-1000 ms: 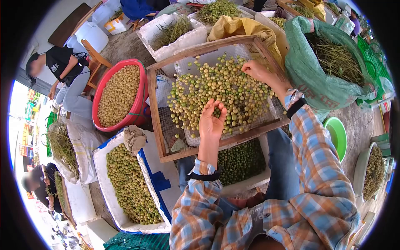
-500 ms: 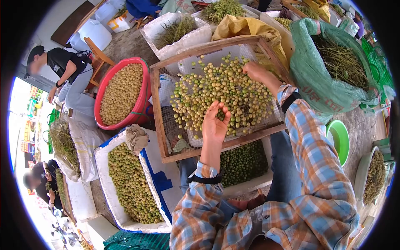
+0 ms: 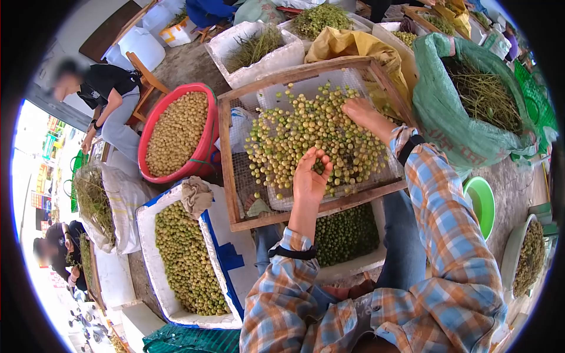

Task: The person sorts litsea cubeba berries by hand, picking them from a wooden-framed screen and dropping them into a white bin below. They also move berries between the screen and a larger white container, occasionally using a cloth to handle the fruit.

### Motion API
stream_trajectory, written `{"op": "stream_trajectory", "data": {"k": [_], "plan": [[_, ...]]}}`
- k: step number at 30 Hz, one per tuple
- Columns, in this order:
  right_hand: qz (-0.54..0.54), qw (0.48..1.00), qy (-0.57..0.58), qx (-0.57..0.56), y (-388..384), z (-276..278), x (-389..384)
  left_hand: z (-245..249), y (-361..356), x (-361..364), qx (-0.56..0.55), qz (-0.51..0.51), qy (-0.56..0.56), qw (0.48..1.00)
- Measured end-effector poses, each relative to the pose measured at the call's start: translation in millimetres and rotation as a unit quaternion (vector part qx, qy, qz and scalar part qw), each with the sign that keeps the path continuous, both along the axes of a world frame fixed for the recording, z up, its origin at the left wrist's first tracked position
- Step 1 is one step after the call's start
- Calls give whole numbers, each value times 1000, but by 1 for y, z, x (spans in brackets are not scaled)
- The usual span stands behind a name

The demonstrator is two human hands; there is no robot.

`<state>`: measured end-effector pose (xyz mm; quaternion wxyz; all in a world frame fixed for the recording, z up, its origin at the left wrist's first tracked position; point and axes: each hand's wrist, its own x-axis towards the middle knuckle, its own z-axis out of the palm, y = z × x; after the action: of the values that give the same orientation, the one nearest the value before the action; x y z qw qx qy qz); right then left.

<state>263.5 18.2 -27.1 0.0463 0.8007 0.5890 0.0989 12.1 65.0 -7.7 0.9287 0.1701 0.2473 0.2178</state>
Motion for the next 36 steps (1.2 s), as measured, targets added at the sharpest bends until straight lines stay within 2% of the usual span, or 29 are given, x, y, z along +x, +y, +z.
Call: {"op": "stream_trajectory", "data": {"k": [3, 5, 6, 8, 12, 15, 17, 18, 19, 20, 21, 23, 27, 29, 30, 31, 32, 34, 35, 36], "plan": [[19, 1000, 25, -6, 2, -1, -1, 2, 1, 0, -10, 5, 4, 1000], [-13, 995, 101, 22, -2, 3, -7, 0, 2, 1, -7, 3, 0, 1000], [-14, 994, 103, 21, -2, 8, -9, -2, 1, 1, -8, 2, 1, 1000], [-44, 989, 130, -58, 2, 15, -9, -2, 1, 2, 0, -6, -10, 1000], [-52, 986, 148, -58, 3, 18, -17, -1, 0, 1, -2, -3, -4, 1000], [-115, 971, 204, -41, -5, 28, -18, 3, 0, 1, -9, 3, -11, 1000], [-74, 931, 345, 92, -13, 37, -20, 6, -1, 2, -29, 18, 13, 999], [-74, 931, 345, 88, -16, 49, -30, 2, -2, 2, -33, 19, 13, 999], [-76, 859, 500, 84, -19, 60, -43, -1, -1, 3, -27, 0, 4, 1000], [-76, 761, 639, 78, -20, 66, -58, -3, -2, 4, -22, -19, -5, 1000], [-78, 761, 639, 77, -20, 68, -70, -2, -3, 5, -24, -20, -5, 1000], [-32, 724, 689, -6, -20, 71, -88, 0, -7, 9, -32, -43, 11, 998], [13, 724, 690, -13, -24, 60, -95, -8, -12, 13, -78, -54, 18, 995], [-73, 740, 662, 93, -30, 62, -74, -9, -11, 10, -59, -42, 0, 997], [-68, 844, 510, 151, -32, 49, -41, -10, -11, 7, -41, -30, -17, 999], [-60, 917, 338, 204, -36, 36, -12, -10, -10, 5, -43, -30, -16, 999], [-61, 917, 338, 204, -41, 40, -9, -7, -7, 3, -54, -12, -19, 998], [-111, 952, 215, 190, -48, 50, 2, 2, -2, 2, -59, 15, -8, 998], [-112, 952, 213, 191, -46, 55, -1, 2, 2, 2, -60, 13, -9, 998], [-158, 950, 234, 131, -43, 57, -6, 1, 4, 2, -63, 9, -24, 998]]}}
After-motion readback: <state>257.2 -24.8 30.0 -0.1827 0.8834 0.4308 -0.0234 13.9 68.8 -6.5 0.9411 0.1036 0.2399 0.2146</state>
